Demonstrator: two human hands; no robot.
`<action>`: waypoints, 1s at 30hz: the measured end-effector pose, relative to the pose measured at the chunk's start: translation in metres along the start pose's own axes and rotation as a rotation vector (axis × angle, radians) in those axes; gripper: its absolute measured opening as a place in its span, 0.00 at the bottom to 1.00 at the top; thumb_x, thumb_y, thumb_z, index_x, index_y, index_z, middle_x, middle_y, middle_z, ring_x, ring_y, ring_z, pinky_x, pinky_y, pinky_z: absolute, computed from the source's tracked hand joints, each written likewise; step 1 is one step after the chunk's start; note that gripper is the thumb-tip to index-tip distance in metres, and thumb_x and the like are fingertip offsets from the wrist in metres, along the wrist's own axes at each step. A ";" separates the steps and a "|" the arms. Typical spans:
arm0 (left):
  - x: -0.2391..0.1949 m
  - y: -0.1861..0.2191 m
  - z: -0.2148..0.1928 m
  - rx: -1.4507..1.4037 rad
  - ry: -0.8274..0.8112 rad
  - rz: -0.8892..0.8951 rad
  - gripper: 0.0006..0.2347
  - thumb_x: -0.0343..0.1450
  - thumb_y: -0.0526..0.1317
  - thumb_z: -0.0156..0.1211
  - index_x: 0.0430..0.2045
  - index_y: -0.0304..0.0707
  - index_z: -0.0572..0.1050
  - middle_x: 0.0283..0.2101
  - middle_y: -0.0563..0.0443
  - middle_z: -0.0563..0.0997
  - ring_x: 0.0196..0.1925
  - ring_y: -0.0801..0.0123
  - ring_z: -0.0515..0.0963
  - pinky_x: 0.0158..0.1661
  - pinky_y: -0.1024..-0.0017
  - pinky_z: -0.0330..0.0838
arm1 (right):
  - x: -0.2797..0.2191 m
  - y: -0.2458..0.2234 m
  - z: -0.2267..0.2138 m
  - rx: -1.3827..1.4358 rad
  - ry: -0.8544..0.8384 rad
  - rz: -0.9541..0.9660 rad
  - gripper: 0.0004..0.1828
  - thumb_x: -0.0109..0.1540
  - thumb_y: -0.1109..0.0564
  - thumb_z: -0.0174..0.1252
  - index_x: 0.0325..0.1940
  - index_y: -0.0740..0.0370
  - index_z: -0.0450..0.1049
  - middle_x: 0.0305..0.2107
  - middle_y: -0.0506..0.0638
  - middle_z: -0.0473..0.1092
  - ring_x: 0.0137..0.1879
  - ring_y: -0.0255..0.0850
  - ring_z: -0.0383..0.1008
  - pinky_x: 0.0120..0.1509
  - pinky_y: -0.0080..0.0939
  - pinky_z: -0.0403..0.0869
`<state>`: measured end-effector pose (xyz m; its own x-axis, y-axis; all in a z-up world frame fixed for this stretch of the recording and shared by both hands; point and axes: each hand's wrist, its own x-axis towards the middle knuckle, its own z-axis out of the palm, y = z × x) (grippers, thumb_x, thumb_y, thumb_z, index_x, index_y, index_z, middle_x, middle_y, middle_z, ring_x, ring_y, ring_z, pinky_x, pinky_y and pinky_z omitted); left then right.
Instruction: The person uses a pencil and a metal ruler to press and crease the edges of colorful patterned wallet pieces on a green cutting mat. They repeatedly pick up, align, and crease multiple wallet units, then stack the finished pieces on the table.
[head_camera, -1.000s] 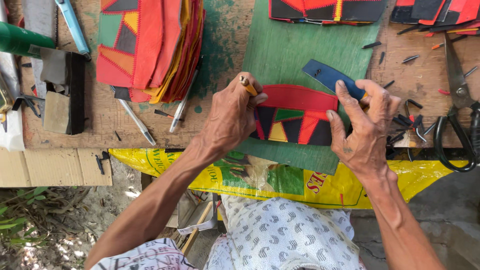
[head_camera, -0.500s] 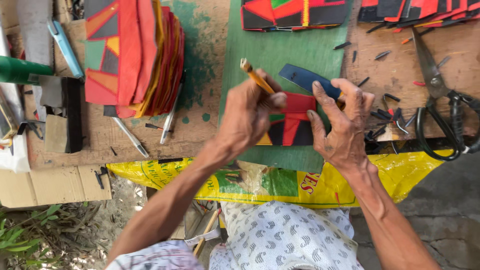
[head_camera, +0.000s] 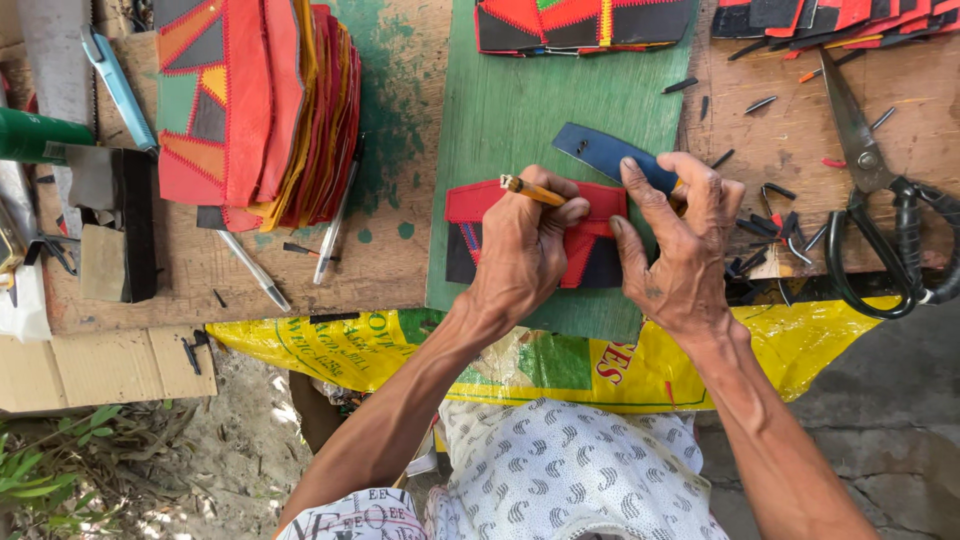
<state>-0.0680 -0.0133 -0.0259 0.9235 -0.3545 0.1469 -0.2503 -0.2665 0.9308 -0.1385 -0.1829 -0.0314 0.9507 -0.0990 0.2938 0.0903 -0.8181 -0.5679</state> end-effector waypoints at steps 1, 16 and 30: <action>0.000 0.002 0.000 0.025 0.004 0.020 0.05 0.74 0.27 0.62 0.37 0.31 0.71 0.32 0.43 0.78 0.33 0.59 0.82 0.37 0.69 0.77 | 0.000 0.000 0.000 -0.001 -0.002 0.001 0.29 0.65 0.60 0.67 0.71 0.55 0.73 0.62 0.57 0.63 0.57 0.52 0.59 0.65 0.52 0.62; 0.018 0.026 0.009 0.417 -0.302 0.368 0.17 0.65 0.30 0.62 0.47 0.32 0.68 0.41 0.38 0.76 0.38 0.44 0.79 0.36 0.53 0.74 | 0.003 -0.011 0.000 -0.112 -0.046 -0.125 0.26 0.62 0.56 0.63 0.65 0.59 0.72 0.59 0.56 0.64 0.64 0.56 0.63 0.69 0.56 0.58; -0.090 0.015 -0.161 -0.399 0.377 -0.289 0.08 0.75 0.34 0.51 0.44 0.30 0.73 0.32 0.50 0.79 0.33 0.73 0.80 0.39 0.73 0.77 | 0.054 -0.042 -0.014 0.599 -0.237 0.304 0.14 0.59 0.62 0.67 0.46 0.64 0.73 0.36 0.49 0.75 0.43 0.36 0.75 0.49 0.38 0.76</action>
<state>-0.1077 0.1589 0.0287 0.9951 0.0420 -0.0892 0.0858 0.0775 0.9933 -0.0947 -0.1620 0.0189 0.9924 -0.0925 -0.0811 -0.1064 -0.3151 -0.9431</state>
